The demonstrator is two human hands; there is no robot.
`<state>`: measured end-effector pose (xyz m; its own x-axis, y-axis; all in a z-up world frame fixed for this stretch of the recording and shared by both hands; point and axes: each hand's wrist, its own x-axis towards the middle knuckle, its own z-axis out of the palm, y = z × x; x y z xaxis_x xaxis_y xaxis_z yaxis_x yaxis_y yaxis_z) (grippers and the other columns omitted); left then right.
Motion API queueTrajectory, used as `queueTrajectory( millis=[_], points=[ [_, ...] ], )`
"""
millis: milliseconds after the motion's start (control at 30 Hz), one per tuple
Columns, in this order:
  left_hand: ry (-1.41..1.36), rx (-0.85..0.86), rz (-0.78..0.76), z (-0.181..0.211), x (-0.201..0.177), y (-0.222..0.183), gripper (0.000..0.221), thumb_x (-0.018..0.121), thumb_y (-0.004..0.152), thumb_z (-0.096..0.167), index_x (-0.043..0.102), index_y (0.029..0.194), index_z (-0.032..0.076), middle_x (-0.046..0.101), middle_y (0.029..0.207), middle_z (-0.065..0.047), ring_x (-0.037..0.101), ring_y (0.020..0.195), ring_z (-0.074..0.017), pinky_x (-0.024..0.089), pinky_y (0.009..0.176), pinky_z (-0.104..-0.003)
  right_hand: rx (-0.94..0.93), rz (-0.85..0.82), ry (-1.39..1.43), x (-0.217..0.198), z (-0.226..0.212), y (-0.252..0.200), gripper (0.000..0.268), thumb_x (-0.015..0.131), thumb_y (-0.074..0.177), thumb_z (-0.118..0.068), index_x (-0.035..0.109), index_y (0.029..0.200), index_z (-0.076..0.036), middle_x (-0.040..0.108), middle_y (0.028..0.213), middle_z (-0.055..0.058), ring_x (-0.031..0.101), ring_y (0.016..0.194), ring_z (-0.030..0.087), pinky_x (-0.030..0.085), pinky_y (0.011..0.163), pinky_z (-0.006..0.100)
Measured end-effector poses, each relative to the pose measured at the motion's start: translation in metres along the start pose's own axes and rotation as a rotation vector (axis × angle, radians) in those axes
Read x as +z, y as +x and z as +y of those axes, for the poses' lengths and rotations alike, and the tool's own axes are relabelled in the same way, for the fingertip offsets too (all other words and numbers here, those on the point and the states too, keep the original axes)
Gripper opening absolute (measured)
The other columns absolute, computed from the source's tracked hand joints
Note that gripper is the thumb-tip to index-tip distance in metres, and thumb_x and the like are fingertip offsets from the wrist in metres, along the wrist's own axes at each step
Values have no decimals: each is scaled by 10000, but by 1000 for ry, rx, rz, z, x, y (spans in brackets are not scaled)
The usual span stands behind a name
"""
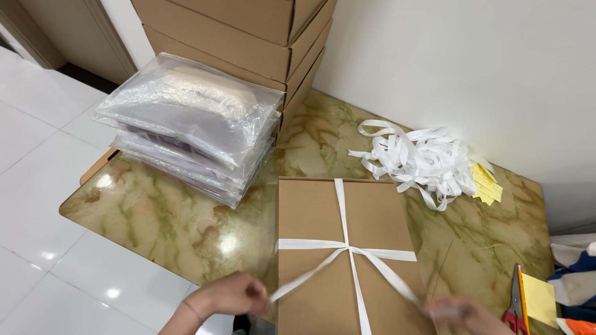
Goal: Pack a bagged garment into a cardboard box and tie a decorative ribbon around it.
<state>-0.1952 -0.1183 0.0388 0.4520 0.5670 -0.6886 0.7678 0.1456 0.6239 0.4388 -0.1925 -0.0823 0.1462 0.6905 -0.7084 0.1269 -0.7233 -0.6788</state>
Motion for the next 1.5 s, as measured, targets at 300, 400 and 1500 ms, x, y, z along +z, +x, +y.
queueTrajectory(
  millis=[300,400,1500],
  points=[
    [314,153,658,57,40,111,399,552,1031,486,712,866,159,700,970,-75,700,817,-333,543,696,-489,-296,435,-375,111,-60,-41,220,881,832,-214,933,978,-58,873,928,41,694,863,136,531,857,283],
    [252,219,1013,40,29,133,283,589,1019,352,719,1027,101,640,1160,-121,669,932,-358,564,777,-516,-409,637,-239,130,-59,-18,210,802,913,-261,855,1052,-112,782,953,31,631,832,165,511,780,326],
    [-1012,-26,1020,-6,96,90,450,475,1018,300,827,1226,111,810,1299,-15,697,1295,-103,492,1109,-246,4,409,333,184,-96,-68,620,355,1070,-559,579,1491,-162,608,1491,159,567,1301,309,408,1083,438]
  ],
)
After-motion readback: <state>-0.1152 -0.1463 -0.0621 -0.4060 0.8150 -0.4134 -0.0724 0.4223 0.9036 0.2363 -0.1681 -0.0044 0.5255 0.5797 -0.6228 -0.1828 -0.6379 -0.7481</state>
